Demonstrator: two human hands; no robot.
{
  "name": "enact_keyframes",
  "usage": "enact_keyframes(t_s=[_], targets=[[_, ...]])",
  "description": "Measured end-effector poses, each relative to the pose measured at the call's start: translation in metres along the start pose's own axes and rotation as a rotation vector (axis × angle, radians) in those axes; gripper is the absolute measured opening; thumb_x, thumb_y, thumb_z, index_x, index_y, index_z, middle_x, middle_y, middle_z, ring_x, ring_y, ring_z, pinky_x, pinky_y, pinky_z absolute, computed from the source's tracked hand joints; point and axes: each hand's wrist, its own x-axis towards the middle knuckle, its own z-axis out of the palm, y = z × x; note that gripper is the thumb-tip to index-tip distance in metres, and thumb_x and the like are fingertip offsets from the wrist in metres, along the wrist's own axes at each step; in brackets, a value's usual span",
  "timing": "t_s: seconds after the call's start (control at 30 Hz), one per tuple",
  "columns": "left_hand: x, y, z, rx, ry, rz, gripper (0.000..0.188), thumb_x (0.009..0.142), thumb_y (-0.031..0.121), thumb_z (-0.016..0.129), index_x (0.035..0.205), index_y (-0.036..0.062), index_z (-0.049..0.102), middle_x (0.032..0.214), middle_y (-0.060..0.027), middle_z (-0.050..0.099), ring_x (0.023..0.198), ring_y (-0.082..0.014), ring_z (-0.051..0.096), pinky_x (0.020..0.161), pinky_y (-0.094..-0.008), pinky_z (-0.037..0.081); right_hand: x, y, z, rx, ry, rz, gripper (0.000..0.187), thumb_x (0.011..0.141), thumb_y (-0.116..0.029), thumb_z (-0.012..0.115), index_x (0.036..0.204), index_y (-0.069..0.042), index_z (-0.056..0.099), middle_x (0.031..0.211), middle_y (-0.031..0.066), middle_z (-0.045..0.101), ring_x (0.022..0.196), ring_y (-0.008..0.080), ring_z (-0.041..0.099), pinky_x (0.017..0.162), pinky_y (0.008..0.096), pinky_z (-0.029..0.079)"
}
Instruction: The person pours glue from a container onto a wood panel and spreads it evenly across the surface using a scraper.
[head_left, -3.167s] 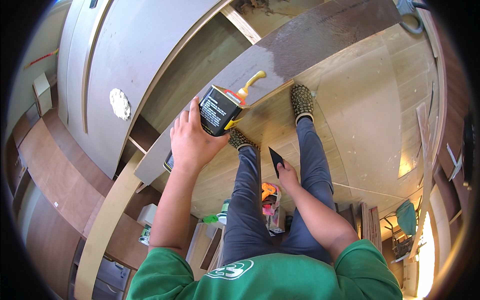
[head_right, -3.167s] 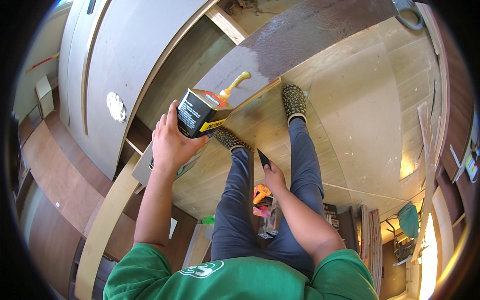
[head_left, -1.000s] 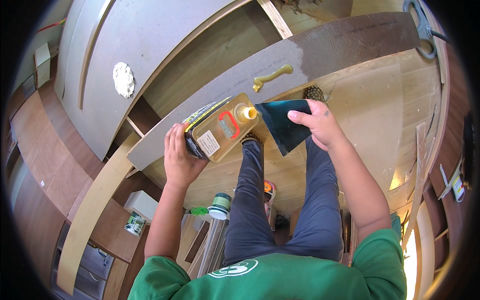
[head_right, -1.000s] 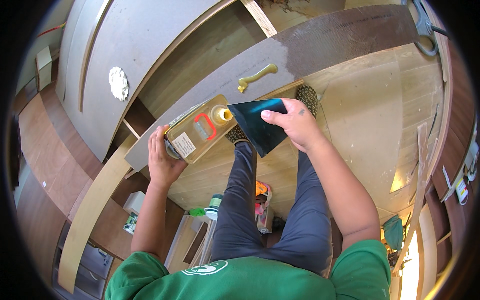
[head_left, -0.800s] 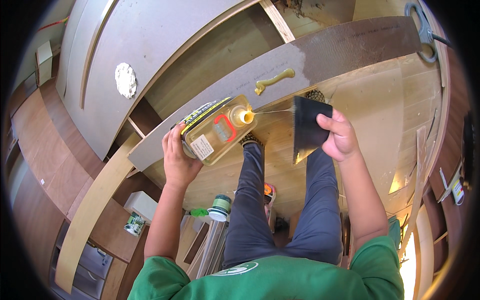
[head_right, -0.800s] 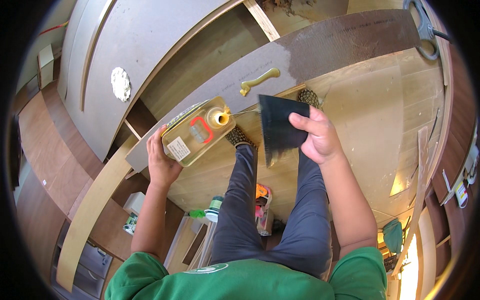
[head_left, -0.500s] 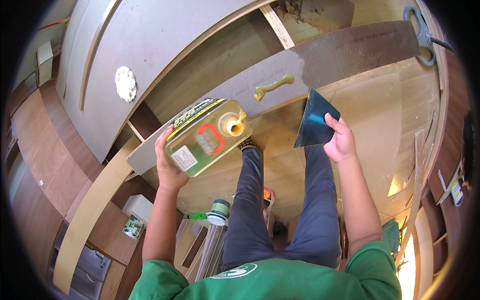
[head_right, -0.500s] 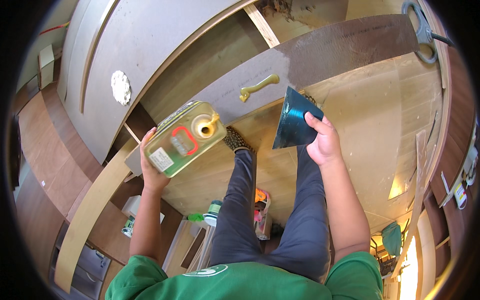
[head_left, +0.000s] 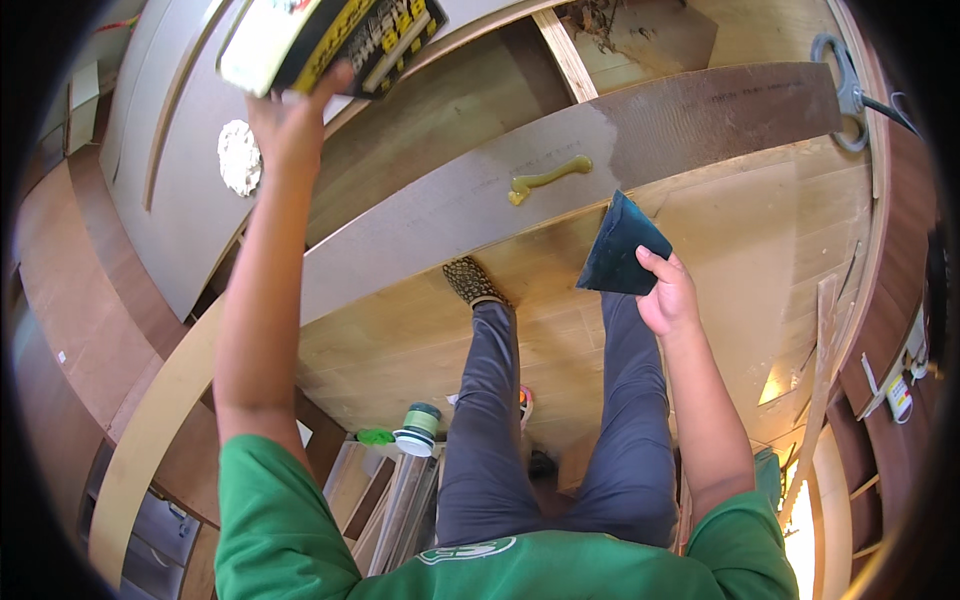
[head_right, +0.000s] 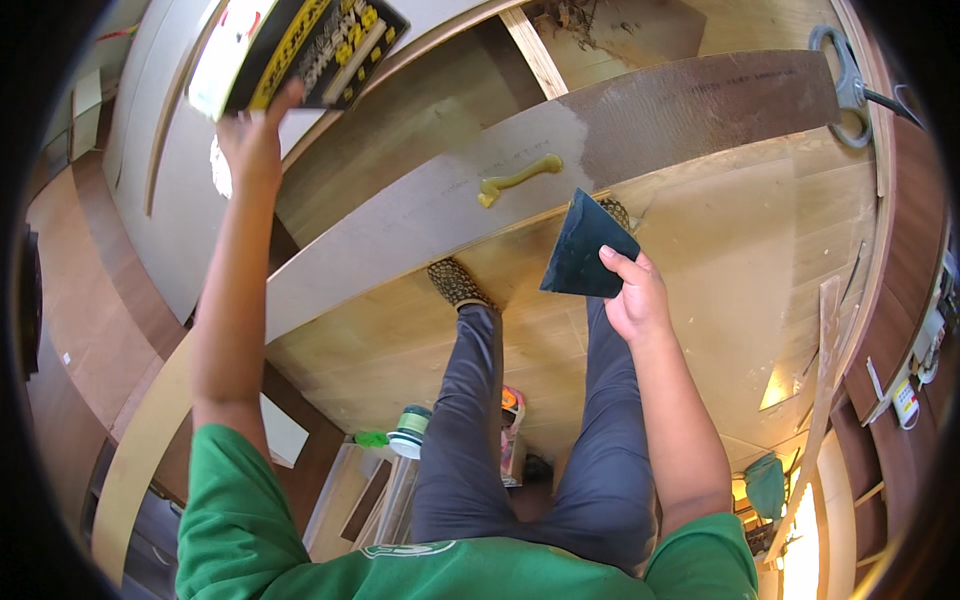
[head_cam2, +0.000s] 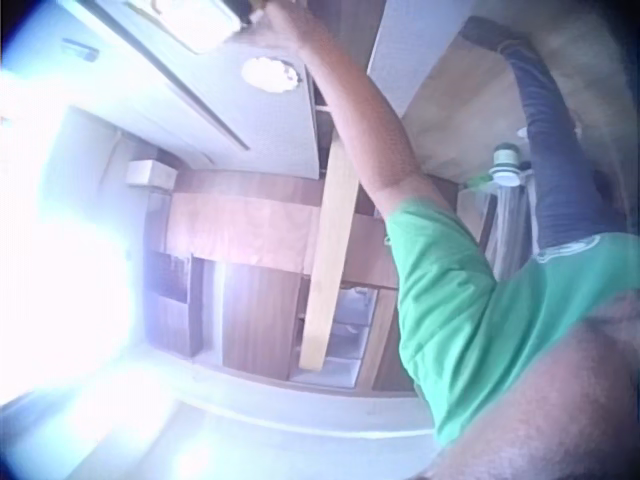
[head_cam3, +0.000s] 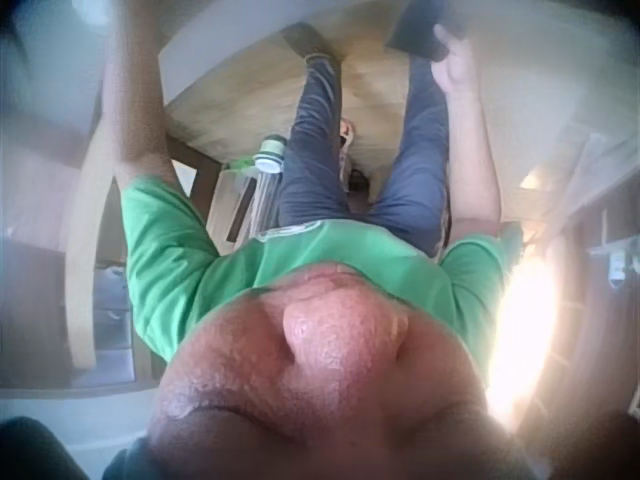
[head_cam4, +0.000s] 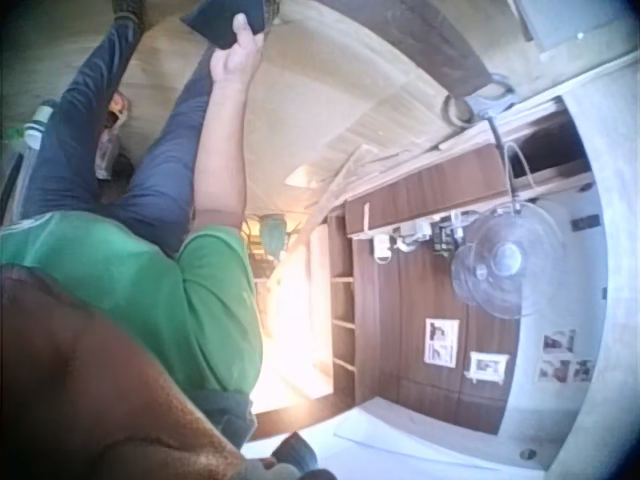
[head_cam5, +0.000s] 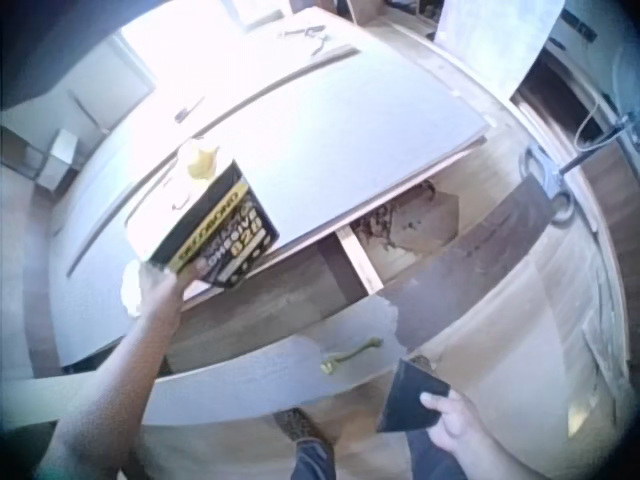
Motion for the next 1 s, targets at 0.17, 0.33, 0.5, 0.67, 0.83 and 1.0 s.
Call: enact_keyframes(t_s=[0.17, 0.33, 0.5, 0.67, 0.83, 1.0], targets=[[0.072, -0.017, 0.059, -0.016, 0.232, -0.008, 0.075, 0.069, 0.006, 0.088, 0.131, -0.0006, 0.048, 0.121, -0.0149, 0.063, 0.112, -0.0222, 0.059, 0.099, -0.0318, 0.047, -0.001, 0.0, -0.001, -0.061, 0.177, -0.029, 0.034, 0.096, -0.008, 0.061, 0.13, -0.005, 0.056, 0.123, 0.0074, 0.066, 0.115, 0.0227, 0.064, 0.102, 0.0408, 0.049], [0.112, -0.049, 0.065, -0.079, 0.286, 0.071, 0.071, 0.067, 0.01, 0.09, 0.126, -0.0017, 0.052, 0.116, -0.0132, 0.065, 0.105, -0.0221, 0.062, 0.092, -0.0316, 0.05, 0.004, 0.001, 0.005, -0.101, 0.202, -0.062, 0.032, 0.096, -0.01, 0.063, 0.127, -0.006, 0.056, 0.119, 0.0076, 0.066, 0.111, 0.021, 0.064, 0.098, 0.0424, 0.051], [0.11, -0.059, 0.053, 0.076, 0.242, 0.001, 0.08, 0.067, 0.017, 0.092, 0.13, -0.0021, 0.046, 0.119, -0.0169, 0.064, 0.108, -0.0247, 0.06, 0.095, -0.033, 0.048, 0.01, -0.003, 0.011, -0.133, 0.184, -0.076, 0.031, 0.096, -0.011, 0.064, 0.125, -0.004, 0.056, 0.117, 0.0084, 0.067, 0.109, 0.0219, 0.065, 0.096, 0.0431, 0.052], [0.105, -0.06, 0.044, 0.151, 0.192, -0.048, 0.084, 0.067, 0.025, 0.093, 0.13, -0.002, 0.044, 0.122, -0.0201, 0.063, 0.112, -0.0268, 0.06, 0.097, -0.0341, 0.048, 0.014, -0.007, 0.026, -0.132, 0.209, -0.073, 0.026, 0.095, -0.011, 0.064, 0.12, -0.004, 0.058, 0.115, 0.0093, 0.067, 0.107, 0.0228, 0.066, 0.094, 0.0429, 0.053], [0.081, -0.063, 0.043, 0.26, 0.236, -0.118, 0.109, 0.065, 0.033, 0.094, 0.145, -0.0044, 0.031, 0.14, -0.0287, 0.049, 0.132, -0.0317, 0.048, 0.109, -0.0374, 0.04, 0.023, -0.01, 0.028, -0.135, 0.2, -0.052, 0.026, 0.095, -0.01, 0.062, 0.119, -0.002, 0.056, 0.114, 0.0107, 0.067, 0.104, 0.0228, 0.067, 0.09, 0.0398, 0.055], [-0.051, -0.136, 0.045, 0.562, 0.11, 0.219, 0.087, 0.085, 0.05, 0.075, 0.146, -0.0015, 0.039, 0.145, -0.0259, 0.046, 0.137, -0.0395, 0.041, 0.115, -0.0472, 0.032, 0.029, -0.01, 0.033, -0.181, 0.269, -0.1, 0.03, 0.096, -0.011, 0.061, 0.123, 0.0, 0.055, 0.113, 0.0101, 0.066, 0.1, 0.0212, 0.067, 0.086, 0.037, 0.055]])
